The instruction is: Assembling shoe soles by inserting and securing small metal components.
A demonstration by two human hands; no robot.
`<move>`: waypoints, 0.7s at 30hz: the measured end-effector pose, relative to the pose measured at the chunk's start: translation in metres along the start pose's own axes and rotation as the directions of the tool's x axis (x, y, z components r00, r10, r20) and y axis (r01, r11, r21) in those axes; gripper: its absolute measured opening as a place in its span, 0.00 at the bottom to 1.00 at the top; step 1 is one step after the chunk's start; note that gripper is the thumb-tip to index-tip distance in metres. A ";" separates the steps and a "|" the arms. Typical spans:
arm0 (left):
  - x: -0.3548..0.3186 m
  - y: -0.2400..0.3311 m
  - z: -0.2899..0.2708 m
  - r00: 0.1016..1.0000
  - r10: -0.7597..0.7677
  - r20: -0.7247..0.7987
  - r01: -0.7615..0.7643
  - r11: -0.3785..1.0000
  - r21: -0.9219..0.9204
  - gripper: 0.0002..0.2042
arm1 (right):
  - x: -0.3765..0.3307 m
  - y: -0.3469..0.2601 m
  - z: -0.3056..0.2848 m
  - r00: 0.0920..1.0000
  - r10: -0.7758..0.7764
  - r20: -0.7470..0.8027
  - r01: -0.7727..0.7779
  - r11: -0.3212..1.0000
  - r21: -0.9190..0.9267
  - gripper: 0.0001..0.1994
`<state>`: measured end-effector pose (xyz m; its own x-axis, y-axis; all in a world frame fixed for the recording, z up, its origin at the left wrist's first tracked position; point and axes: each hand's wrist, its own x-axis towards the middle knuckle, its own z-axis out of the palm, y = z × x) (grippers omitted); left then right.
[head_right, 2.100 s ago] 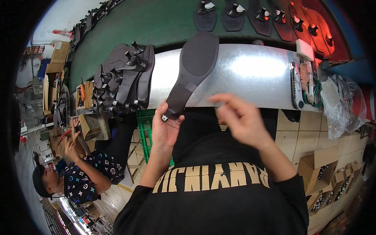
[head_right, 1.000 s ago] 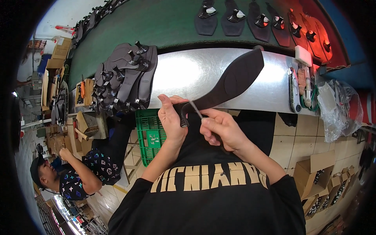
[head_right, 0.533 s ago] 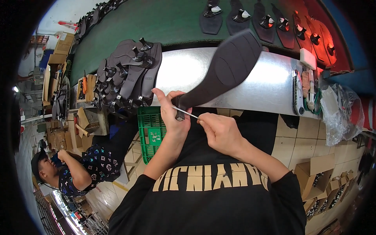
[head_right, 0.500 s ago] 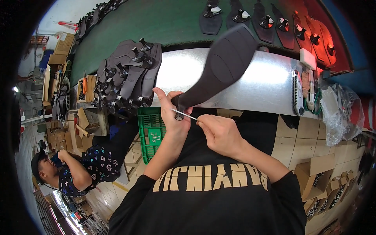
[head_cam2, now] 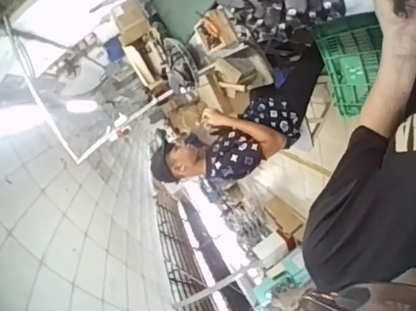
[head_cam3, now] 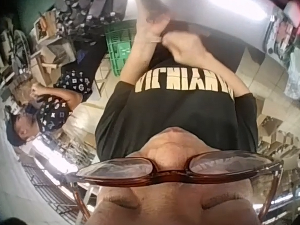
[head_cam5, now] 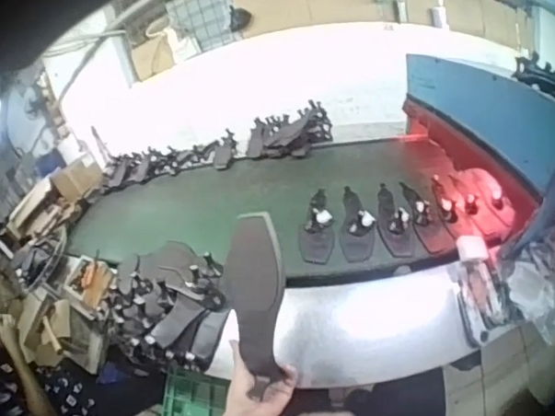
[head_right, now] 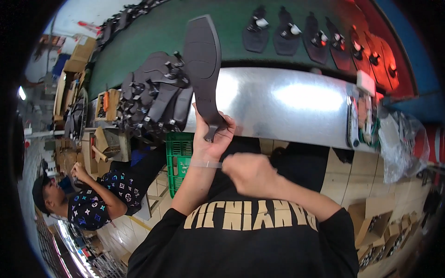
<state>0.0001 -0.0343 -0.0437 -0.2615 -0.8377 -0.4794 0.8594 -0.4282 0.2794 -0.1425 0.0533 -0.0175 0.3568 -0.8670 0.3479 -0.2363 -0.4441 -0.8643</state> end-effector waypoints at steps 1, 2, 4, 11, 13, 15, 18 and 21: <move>0.000 0.012 0.008 0.998 0.031 -0.047 -0.032 0.999 -0.019 0.24 | -0.002 -0.005 0.004 0.995 -0.064 0.077 0.063 0.998 0.022 0.04; 0.000 0.029 0.013 0.985 0.161 -0.062 -0.162 0.987 0.002 0.24 | -0.002 -0.006 0.004 0.997 -0.054 0.048 0.053 0.998 0.022 0.04; -0.008 0.074 0.024 0.901 0.421 -0.110 -0.417 0.907 0.056 0.24 | 0.004 -0.001 -0.014 0.995 0.058 -0.080 -0.061 0.998 -0.034 0.01; -0.063 0.273 -0.021 0.498 0.867 -0.011 -0.617 0.363 0.698 0.28 | 0.001 0.026 -0.085 0.870 0.275 -0.408 -0.296 0.955 0.012 0.06; -0.073 0.302 -0.042 0.356 0.921 -0.158 -0.367 0.293 0.883 0.26 | -0.006 0.040 -0.106 0.851 0.268 -0.451 -0.334 0.940 -0.071 0.07; -0.075 0.294 -0.046 0.077 0.948 0.307 -0.319 -0.269 0.909 0.25 | -0.011 0.047 -0.129 0.809 0.312 -0.498 -0.415 0.904 -0.107 0.05; -0.054 0.211 0.034 0.068 0.894 0.443 -0.468 -0.363 0.805 0.19 | -0.028 0.069 -0.158 0.746 0.188 -0.639 -0.483 0.813 -0.326 0.12; 0.011 0.119 0.094 0.397 0.704 0.589 -0.589 -0.297 0.752 0.13 | -0.048 0.086 -0.177 0.692 0.239 -0.681 -0.640 0.640 -0.426 0.14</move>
<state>0.0581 -0.1264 0.0626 0.2425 -0.8335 0.4964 -0.4311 0.3658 0.8248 -0.3397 0.0171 -0.0440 -0.4251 -0.8602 0.2816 -0.7641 0.1743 -0.6210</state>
